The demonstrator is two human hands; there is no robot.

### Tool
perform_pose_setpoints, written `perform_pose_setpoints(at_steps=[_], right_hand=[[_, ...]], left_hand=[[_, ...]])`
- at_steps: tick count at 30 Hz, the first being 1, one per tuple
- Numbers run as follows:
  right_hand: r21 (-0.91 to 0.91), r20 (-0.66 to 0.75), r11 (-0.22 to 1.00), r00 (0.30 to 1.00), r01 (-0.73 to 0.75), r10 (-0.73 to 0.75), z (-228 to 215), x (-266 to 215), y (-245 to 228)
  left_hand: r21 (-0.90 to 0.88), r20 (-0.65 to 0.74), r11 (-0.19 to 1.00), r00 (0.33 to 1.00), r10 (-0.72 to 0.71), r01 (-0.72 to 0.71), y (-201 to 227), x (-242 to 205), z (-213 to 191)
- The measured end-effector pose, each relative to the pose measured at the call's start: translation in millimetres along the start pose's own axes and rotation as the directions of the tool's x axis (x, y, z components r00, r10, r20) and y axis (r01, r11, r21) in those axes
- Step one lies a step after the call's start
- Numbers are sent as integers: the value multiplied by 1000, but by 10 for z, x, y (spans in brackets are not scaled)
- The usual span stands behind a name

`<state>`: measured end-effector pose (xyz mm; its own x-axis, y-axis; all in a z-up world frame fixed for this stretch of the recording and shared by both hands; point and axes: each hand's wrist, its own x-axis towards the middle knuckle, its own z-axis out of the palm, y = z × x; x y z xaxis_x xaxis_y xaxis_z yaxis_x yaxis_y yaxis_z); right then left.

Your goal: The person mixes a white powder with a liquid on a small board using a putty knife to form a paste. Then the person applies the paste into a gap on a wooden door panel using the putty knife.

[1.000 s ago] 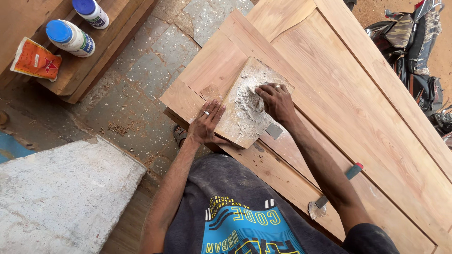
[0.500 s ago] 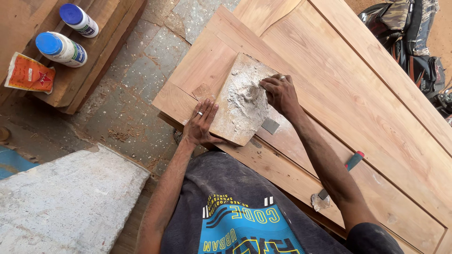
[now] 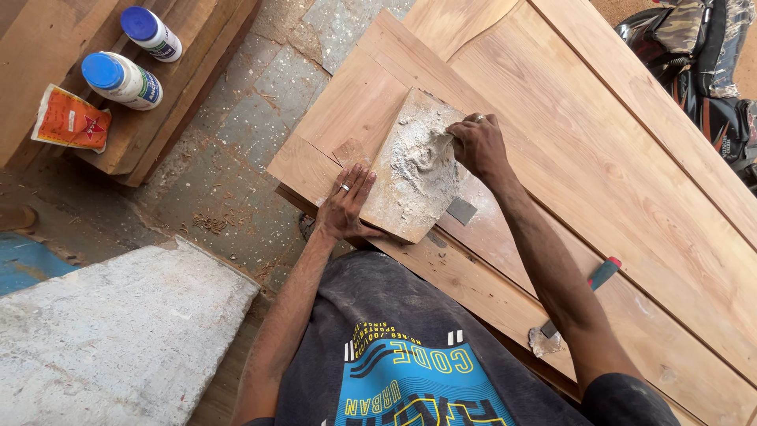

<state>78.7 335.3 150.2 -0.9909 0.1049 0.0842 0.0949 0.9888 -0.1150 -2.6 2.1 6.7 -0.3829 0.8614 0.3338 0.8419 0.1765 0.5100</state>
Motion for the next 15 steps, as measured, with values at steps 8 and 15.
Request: perform_pose_setpoints(at_steps=[8, 15], right_hand=[[-205, 125, 968, 977, -142, 170, 572, -381, -170], [-232, 336, 957, 909, -174, 247, 598, -817, -491]], left_hand=[[43, -26, 999, 1000, 16, -15, -80, 15, 108], [52, 3, 998, 1000, 31, -31, 7, -37, 82]])
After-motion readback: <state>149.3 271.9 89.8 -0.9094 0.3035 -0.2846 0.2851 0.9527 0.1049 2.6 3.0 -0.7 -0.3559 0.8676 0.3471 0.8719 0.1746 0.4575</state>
